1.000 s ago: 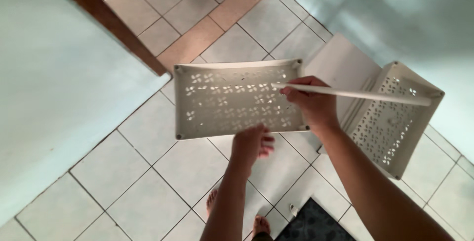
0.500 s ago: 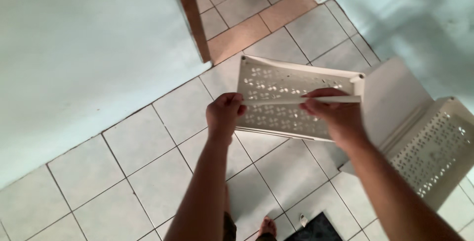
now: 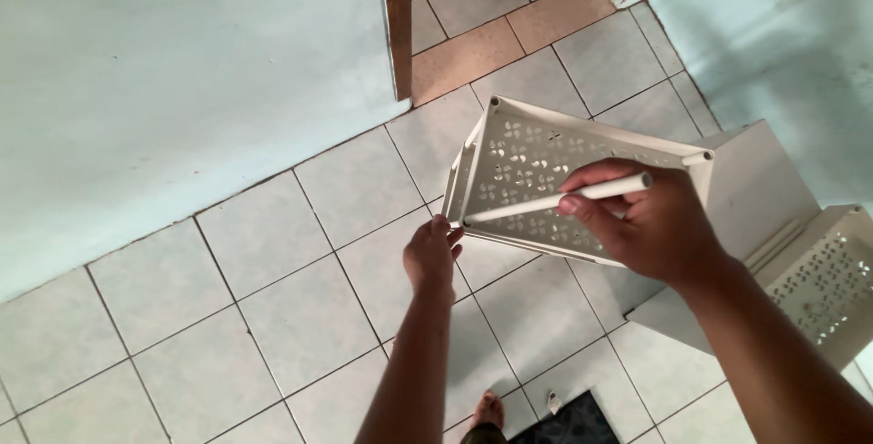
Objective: The person assembles a white plastic three-tiered storage rack by inserting white support poles into the corners of perforated trays. They stack the trays vertically, securing each level with the poles to form a stable unit.
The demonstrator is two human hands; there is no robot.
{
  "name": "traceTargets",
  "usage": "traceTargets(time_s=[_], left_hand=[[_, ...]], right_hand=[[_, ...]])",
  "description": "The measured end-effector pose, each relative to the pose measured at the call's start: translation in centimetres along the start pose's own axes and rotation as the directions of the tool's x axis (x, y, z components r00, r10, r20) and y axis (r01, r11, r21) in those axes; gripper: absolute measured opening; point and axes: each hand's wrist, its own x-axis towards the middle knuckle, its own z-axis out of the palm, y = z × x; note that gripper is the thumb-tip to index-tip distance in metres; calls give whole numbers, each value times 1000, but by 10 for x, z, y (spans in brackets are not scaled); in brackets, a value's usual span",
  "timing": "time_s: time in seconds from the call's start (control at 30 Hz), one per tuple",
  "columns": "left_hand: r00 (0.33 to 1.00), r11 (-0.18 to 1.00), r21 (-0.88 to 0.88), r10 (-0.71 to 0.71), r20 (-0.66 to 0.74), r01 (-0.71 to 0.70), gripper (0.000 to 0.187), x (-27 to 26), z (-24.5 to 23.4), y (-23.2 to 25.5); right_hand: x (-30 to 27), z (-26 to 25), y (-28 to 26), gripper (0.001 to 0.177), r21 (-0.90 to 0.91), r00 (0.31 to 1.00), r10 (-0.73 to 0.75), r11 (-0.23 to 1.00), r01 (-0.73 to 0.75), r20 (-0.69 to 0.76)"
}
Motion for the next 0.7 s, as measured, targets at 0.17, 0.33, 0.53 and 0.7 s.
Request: traceTargets(time_s=[0.17,0.33,0.53,0.7], left_hand=[[955,911,-289,-294,46,295,50,3,15,-18],[838,794,-287,-459,296,536,70,6,24,-17],[781,781,-118,-577,237,613,85,4,33,-3],[777,778,-100,-593,210,621,86,13,38,13]], right_hand=[[0,9,-1,11,-42,997,-76,996,77,25],[6,7,-18,17,-220,976,-144,959,178,161],[24,-1,-77,26,-562,850,193,816,138,489],[49,5,-107,13,-723,738,250,539,431,626]])
